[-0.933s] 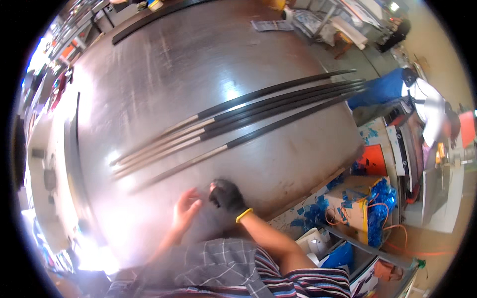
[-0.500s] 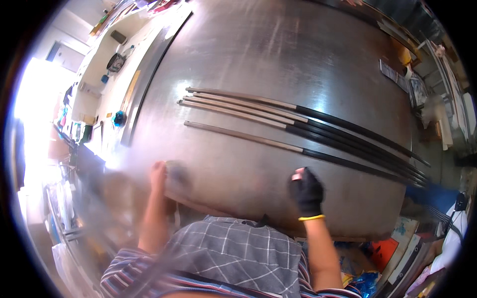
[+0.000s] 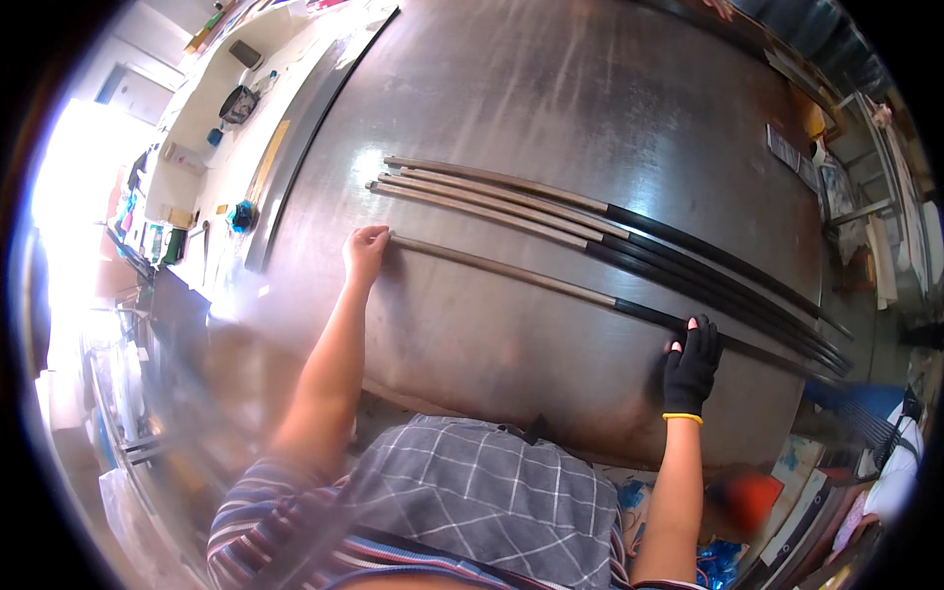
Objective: The person wipes several long metal rods on a workbench with a cloth, then applies a dark coating to them using a brush. The rods are arranged in parallel and handled one at a time.
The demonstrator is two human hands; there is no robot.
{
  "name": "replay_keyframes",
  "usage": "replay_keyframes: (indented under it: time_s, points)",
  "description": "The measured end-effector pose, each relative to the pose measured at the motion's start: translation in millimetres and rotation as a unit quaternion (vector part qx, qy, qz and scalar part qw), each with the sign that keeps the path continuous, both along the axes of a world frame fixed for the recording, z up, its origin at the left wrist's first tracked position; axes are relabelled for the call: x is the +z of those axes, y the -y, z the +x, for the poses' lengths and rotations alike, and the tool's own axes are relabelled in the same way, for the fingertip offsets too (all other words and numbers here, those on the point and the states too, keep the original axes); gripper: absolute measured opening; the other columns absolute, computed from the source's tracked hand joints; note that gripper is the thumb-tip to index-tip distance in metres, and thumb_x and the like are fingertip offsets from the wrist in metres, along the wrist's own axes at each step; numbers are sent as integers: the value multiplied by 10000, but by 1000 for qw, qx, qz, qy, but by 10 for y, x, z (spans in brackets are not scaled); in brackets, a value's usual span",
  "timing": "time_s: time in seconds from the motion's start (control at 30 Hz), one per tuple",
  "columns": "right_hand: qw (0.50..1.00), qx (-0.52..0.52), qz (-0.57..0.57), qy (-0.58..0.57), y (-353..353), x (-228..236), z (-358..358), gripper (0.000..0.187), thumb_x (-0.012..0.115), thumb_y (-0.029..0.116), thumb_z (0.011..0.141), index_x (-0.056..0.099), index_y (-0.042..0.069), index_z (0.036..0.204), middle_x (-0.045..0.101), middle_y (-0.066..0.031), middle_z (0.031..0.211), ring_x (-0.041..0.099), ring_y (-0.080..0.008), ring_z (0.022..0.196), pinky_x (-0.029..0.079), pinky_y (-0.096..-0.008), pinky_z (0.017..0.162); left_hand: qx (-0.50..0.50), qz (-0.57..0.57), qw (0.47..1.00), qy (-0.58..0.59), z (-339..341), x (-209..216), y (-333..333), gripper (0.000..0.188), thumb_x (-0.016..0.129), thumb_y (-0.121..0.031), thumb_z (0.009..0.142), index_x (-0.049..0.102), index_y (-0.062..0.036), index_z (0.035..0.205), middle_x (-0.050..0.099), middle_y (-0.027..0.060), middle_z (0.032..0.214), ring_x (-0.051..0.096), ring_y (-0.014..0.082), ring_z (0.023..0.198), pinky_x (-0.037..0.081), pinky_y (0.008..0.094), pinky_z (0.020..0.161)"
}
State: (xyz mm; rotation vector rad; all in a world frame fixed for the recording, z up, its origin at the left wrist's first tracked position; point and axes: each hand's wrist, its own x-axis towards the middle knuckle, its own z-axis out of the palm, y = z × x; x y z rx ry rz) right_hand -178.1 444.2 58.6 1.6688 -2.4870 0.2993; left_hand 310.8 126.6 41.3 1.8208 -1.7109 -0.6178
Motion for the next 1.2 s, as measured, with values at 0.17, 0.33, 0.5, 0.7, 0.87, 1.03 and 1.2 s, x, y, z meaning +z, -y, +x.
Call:
replay_keyframes:
  time_s: [0.17,0.33,0.5,0.7,0.87,1.03,1.2]
  points:
    - [999,-21,30,21,67,188,-154,407,651,137,787,534,99,1176,510,-123,1234,446,-320,1199,361,-427,1023,-5,-24,1000,16,-91,105,-56,187,633,-177,832,701,-58,960,626,124,905,619,257,825,492,373,786]
    - [993,-7,36,111,193,302,-325,320,732,99,712,570,75,987,570,-113,1000,536,-314,992,436,-402,880,-1,-25,1000,16,-52,101,-102,173,629,-164,829,696,-53,943,641,124,880,618,266,838,488,383,796]
    - [984,-45,66,158,124,431,-259,322,765,103,671,559,59,913,576,-113,950,553,-308,941,454,-387,827,23,31,999,-9,80,134,-234,165,645,-168,817,692,-46,918,647,127,857,621,266,826,490,376,786]
    - [985,12,83,150,9,441,-308,299,778,102,645,576,49,860,586,-110,908,558,-302,913,450,-386,807,5,-25,999,35,105,138,-455,152,636,-188,844,679,-57,910,625,118,916,615,270,861,489,364,785]
    - [974,51,105,195,31,435,-158,285,789,124,624,597,51,822,597,-100,860,562,-306,868,450,-397,775,35,-22,995,90,278,131,-454,155,601,-214,880,670,-89,942,602,128,978,589,313,922,479,393,811]
    - [975,82,93,183,33,435,416,294,787,189,627,640,102,866,601,-73,865,562,-291,861,453,-401,778,52,-24,990,126,884,-2,-266,203,582,-254,885,672,-82,943,615,147,965,581,333,945,466,412,844]
    - [974,69,139,166,90,522,553,383,763,243,678,629,105,1009,597,-84,962,551,-296,954,436,-404,854,18,-63,987,146,1150,-199,-167,209,599,-243,876,677,-60,937,625,159,946,577,338,932,462,416,831]
